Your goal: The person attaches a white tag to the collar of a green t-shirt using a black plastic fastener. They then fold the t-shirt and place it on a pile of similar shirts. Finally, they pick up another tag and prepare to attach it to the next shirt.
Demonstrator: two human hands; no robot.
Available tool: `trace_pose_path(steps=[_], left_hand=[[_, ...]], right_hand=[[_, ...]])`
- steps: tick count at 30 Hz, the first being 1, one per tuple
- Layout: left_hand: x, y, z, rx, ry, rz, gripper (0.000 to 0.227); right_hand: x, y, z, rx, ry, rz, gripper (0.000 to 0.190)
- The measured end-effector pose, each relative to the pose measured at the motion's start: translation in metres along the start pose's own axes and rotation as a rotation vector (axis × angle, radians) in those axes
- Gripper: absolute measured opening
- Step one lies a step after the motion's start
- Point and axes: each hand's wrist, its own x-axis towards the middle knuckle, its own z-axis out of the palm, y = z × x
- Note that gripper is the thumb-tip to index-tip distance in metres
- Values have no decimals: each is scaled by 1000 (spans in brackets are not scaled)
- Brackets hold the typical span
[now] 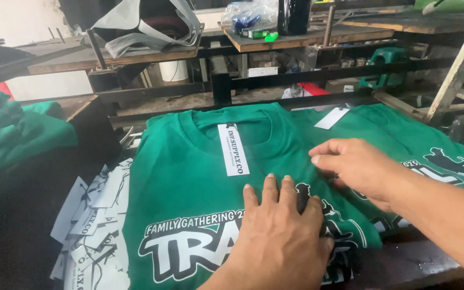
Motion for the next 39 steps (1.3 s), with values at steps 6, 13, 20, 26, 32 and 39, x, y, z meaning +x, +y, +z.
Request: trace_pose_path(steps=[6, 13, 20, 26, 32, 39], left_hand=[[-10, -4, 20, 181, -35, 72, 137], [8, 3, -28, -114, -263, -69, 71], [16, 4, -55, -277, -370, -219, 50], [17, -10, -42, -421, -270, -309, 35], [22, -12, -82, -868, -240, -905, 37], [20, -16, -110, -1303, 25, -1134, 30]], right_hand=[[4, 5, -1, 72, -53, 42, 25], [-2, -1, -3, 33, -51, 80, 26], [8, 12, -3, 183, -23, 18, 24], [15, 24, -4, 199, -29, -27, 29], [6, 17, 0, 302, 24, -58, 20], [7, 14, 0, 440, 91, -40, 16]])
